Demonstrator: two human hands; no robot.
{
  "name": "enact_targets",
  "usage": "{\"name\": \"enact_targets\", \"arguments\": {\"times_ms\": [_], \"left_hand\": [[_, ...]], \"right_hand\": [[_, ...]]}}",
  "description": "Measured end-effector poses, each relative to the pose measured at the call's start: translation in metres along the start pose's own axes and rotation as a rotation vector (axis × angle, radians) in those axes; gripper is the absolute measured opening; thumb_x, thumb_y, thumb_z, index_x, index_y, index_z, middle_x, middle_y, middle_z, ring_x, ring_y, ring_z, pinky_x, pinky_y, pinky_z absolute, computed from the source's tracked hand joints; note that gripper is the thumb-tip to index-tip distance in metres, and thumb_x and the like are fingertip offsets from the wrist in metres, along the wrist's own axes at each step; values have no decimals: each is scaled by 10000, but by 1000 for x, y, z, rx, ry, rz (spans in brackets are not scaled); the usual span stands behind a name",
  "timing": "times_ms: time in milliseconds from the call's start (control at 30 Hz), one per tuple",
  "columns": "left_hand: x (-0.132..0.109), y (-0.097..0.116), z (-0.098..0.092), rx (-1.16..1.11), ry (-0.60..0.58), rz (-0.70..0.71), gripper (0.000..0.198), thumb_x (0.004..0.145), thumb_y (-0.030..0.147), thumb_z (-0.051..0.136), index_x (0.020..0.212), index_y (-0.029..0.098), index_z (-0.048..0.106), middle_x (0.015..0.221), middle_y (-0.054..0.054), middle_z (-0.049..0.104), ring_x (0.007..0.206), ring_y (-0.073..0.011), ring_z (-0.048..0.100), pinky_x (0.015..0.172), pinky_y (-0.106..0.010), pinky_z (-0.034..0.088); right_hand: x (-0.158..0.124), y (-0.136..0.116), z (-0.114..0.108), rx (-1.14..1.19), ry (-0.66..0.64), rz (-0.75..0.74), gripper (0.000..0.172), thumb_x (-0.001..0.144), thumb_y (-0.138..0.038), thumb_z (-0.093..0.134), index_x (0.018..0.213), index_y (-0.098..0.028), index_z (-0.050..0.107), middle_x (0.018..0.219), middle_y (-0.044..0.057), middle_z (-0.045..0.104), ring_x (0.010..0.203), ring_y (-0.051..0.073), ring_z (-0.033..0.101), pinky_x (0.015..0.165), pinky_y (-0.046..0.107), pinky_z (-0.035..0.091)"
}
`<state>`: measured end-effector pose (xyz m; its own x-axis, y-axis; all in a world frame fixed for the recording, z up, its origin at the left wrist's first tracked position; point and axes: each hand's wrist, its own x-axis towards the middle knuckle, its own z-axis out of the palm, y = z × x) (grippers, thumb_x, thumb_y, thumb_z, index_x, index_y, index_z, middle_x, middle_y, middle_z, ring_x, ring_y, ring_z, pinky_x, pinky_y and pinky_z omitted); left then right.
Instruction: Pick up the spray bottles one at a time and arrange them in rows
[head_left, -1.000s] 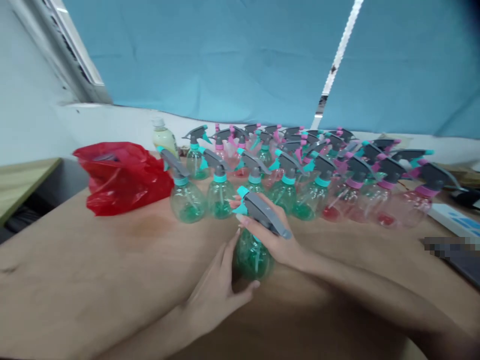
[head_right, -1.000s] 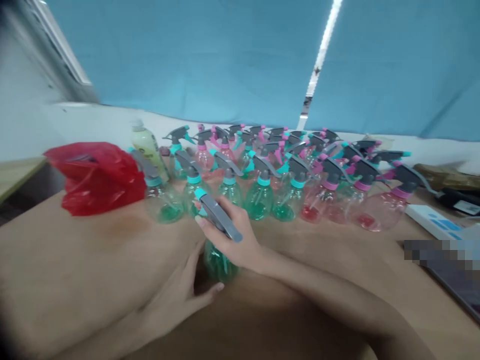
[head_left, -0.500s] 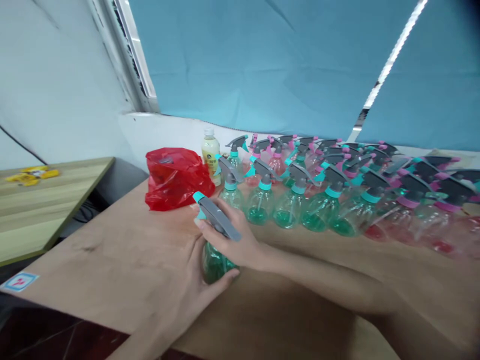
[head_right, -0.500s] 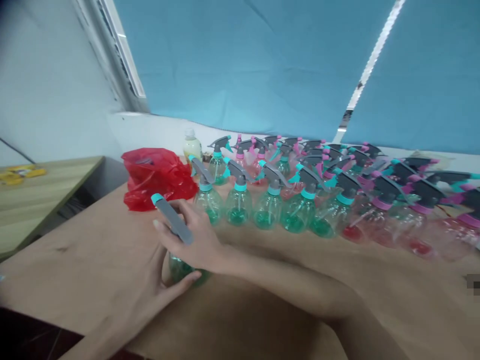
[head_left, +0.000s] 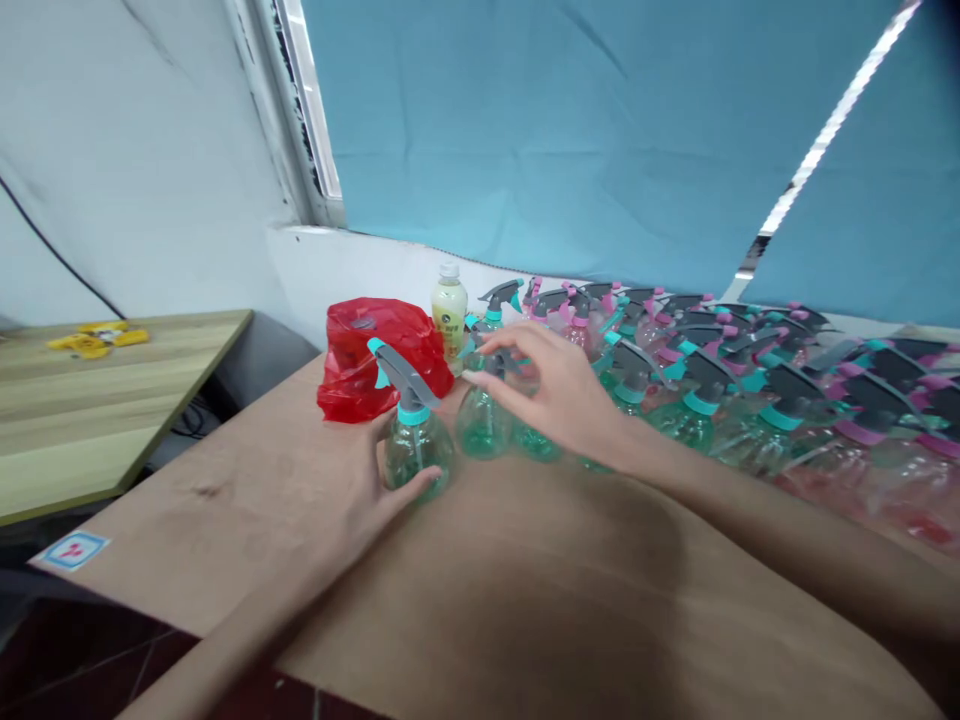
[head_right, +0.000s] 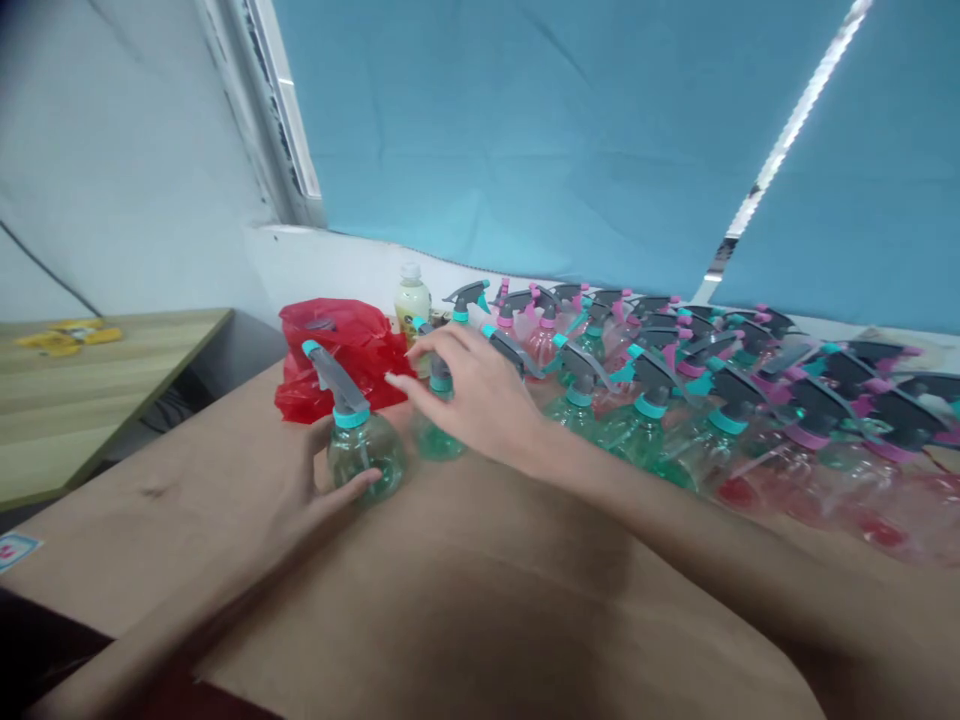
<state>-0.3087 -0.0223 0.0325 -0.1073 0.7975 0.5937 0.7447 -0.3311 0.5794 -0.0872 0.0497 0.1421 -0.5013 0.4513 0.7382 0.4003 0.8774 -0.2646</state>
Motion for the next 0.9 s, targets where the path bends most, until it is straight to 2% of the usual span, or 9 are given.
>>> {"name": "enact_targets", "arguments": {"times_ms": [133, 267, 433, 633, 767, 900], "left_hand": [[19, -22, 10, -80, -2, 21, 641, 773, 527, 691, 1265, 208, 431, 1243, -108, 582, 1171, -320, 552, 969, -491, 442], [38, -30, 12, -23, -49, 50, 650, 787, 542, 679, 1279, 201, 428, 1240, -109, 592, 1146, -307, 574, 952, -466, 457], [54, -27, 8, 77, -95, -1, 685, 771, 588, 672, 1277, 182, 452, 1245, -131, 599, 1136, -343, 577, 931, -498, 463], [55, -32, 11, 108, -97, -4, 703, 780, 596, 663, 1317, 196, 447, 1267, -127, 582, 1164, -330, 555, 954, -483, 439], [48, -36, 13, 93, -51, -2, 826, 763, 625, 661, 1385, 167, 369, 1315, -171, 529, 1219, -346, 501, 985, -510, 402], [33, -21, 4, 114, 69, 29, 786, 766, 599, 679, 1377, 207, 378, 1318, -150, 509, 1234, -345, 476, 1003, -531, 377]], "right_hand": [[18, 15, -2, -371, 11, 14, 297, 867, -325, 594, 1049, -92, 622, 1063, 141, 674, 1019, 287, 600, 868, 380, 433], [28, 24, 9, -543, -67, 92, 427, 869, -416, 575, 1103, -59, 602, 940, 142, 712, 928, 325, 643, 894, 427, 380], [34, 27, 21, -620, -153, 129, 475, 916, -448, 483, 1143, -43, 581, 747, 119, 719, 787, 303, 673, 992, 449, 283], [35, 31, 32, -606, -196, 85, 387, 938, -323, 456, 1163, -26, 560, 746, 126, 713, 740, 273, 671, 1016, 423, 262], [34, 29, 33, -569, -212, 64, 414, 947, -322, 431, 1182, 1, 542, 735, 133, 714, 754, 267, 668, 1026, 423, 269], [28, 21, 28, -541, -221, 53, 430, 947, -329, 414, 1196, -3, 543, 700, 122, 700, 752, 268, 665, 1005, 425, 306]]}}
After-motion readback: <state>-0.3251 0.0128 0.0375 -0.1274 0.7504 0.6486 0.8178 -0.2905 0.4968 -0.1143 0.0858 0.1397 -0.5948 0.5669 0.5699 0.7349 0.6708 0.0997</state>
